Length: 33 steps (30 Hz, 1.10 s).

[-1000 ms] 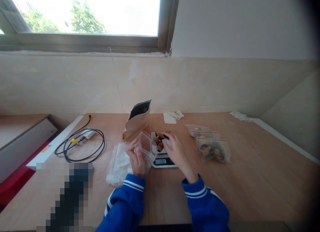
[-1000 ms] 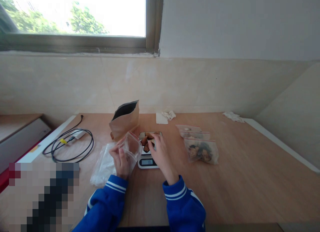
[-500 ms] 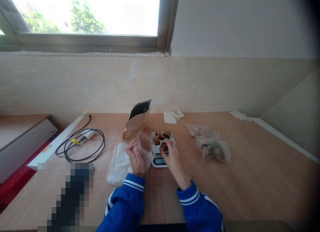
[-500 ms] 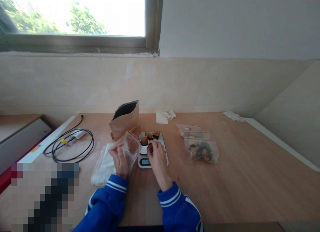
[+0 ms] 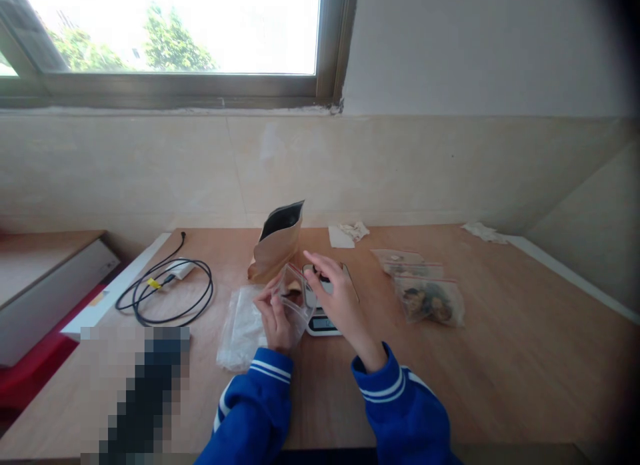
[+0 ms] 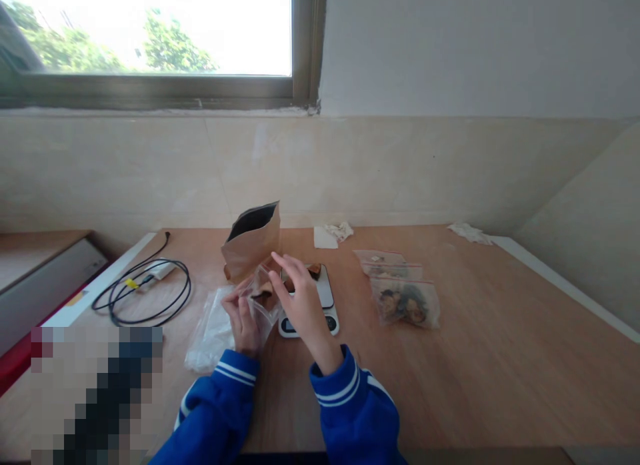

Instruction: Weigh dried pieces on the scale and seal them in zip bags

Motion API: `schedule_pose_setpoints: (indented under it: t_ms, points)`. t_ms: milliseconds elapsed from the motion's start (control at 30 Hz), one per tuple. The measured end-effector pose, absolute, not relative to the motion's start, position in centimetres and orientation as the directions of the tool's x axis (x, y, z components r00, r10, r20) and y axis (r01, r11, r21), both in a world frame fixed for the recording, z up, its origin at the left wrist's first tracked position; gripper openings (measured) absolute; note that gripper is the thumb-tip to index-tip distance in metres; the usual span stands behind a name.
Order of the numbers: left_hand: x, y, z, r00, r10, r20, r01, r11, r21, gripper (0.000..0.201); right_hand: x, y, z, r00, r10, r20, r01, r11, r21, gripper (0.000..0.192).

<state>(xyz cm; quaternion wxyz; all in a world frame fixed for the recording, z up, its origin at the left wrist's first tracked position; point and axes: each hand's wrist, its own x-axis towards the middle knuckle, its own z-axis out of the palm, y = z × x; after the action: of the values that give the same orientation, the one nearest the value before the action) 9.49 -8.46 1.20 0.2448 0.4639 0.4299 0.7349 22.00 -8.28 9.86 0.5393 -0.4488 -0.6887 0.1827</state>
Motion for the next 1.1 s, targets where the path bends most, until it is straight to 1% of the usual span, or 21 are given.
schedule_pose_setpoints:
  t_ms: [100,133,200,333,433,500,700,800,900,967,1000,1033,1100]
  points:
    - [9.4,-8.4,0.9,-0.446,0.769,0.459,0.009,-0.509,0.861,0.027,22.8,-6.7,7.4,0.039,0.823,0.567,0.510,0.472,-0.719,0.037]
    - [9.4,-8.4,0.8,-0.440,0.776,0.452,0.002,-0.502,0.865,0.027,23.1,-6.1,6.4,0.034,0.827,0.561,0.542,0.456,-0.706,0.038]
    - [9.4,-8.4,0.8,-0.429,0.784,0.448,0.009,-0.492,0.870,0.026,23.7,-4.8,4.5,-0.028,0.839,0.543,0.616,0.442,-0.652,0.040]
    - [9.3,-8.4,0.9,-0.430,0.776,0.462,0.033,-0.497,0.867,0.025,24.4,-3.0,2.2,-0.178,0.863,0.472,0.765,0.423,-0.486,0.042]
    - [9.2,-8.3,0.9,-0.445,0.779,0.441,0.022,-0.483,0.875,0.025,24.6,-2.8,1.7,-0.226,0.861,0.456,0.795,0.433,-0.424,0.036]
    - [9.2,-8.3,0.8,-0.455,0.782,0.426,0.015,-0.472,0.882,0.025,24.8,-2.9,1.7,-0.239,0.857,0.457,0.776,0.451,-0.441,0.033]
    - [9.2,-8.2,0.8,-0.461,0.782,0.418,-0.005,-0.474,0.881,0.027,24.9,-3.8,1.7,-0.306,0.845,0.440,0.595,0.530,-0.605,0.017]
    - [9.2,-8.2,0.8,-0.471,0.777,0.417,0.002,-0.472,0.882,0.025,25.0,-4.1,2.0,-0.239,0.853,0.463,0.528,0.515,-0.675,0.015]
    - [9.2,-8.2,0.8,-0.472,0.778,0.416,-0.011,-0.477,0.879,0.023,24.9,-4.3,3.2,-0.086,0.858,0.507,0.463,0.485,-0.742,0.013]
    - [9.2,-8.2,0.7,-0.458,0.781,0.425,-0.031,-0.492,0.870,0.022,24.7,-4.6,4.8,0.027,0.846,0.532,0.394,0.480,-0.784,0.015]
    - [9.3,-8.2,0.7,-0.449,0.781,0.433,-0.040,-0.502,0.864,0.022,24.6,-4.8,5.8,0.056,0.843,0.534,0.352,0.484,-0.801,0.017]
    - [9.3,-8.3,0.7,-0.439,0.781,0.445,-0.045,-0.514,0.857,0.022,24.4,-5.1,6.8,0.056,0.843,0.535,0.311,0.494,-0.812,0.018]
    - [9.3,-8.3,0.7,-0.423,0.771,0.477,-0.046,-0.544,0.838,0.023,23.9,-5.8,8.6,-0.033,0.845,0.534,0.263,0.523,-0.811,0.018]
